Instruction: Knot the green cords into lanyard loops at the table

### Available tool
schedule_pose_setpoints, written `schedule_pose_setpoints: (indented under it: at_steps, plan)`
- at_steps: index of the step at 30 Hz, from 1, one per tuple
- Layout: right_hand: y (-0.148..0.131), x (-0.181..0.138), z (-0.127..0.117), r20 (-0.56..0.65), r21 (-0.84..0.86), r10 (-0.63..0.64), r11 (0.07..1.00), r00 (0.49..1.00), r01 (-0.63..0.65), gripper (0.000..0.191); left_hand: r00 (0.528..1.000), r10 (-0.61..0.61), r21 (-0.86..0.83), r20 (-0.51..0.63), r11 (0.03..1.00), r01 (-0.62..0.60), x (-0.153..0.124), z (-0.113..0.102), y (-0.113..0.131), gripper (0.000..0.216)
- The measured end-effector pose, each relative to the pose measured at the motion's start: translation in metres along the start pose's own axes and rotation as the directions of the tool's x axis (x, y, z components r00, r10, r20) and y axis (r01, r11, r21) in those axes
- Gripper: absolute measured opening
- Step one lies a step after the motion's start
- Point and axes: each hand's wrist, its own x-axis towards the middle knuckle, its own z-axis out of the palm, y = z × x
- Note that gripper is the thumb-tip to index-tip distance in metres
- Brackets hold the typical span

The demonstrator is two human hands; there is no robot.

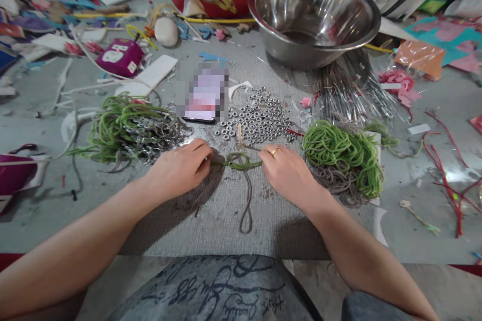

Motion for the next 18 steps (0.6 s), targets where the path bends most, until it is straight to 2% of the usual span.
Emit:
schedule_pose_setpoints:
  at_steps: [3,6,8,12,18]
  plan:
    - [-0.005,0.001,0.002,-0.106,0.078,-0.049,0.995,0.993,0.057,0.019,0.990,0.037,-0.125,-0.135,0.991,-0.054,0.001,0.004,0.000,0.015]
    - [-0.014,0.003,0.007,-0.139,0.161,-0.088,0.981,0.986,0.110,0.020,0.951,0.123,-0.296,-0.285,0.932,-0.209,0.002,0.013,0.001,0.011]
    - [-0.020,0.005,0.012,-0.145,0.182,-0.108,0.974,0.984,0.134,0.020,0.930,0.150,-0.375,-0.335,0.885,-0.277,0.004,0.019,0.002,0.009]
    - [-0.023,0.007,0.019,-0.118,0.175,-0.090,0.978,0.989,0.110,0.020,0.936,0.171,-0.425,-0.308,0.855,-0.296,0.008,0.028,0.004,0.010]
    - [-0.017,0.004,0.020,0.005,0.090,-0.048,0.995,0.999,0.048,0.019,0.952,0.188,-0.401,-0.242,0.874,-0.275,0.010,0.028,0.004,0.010]
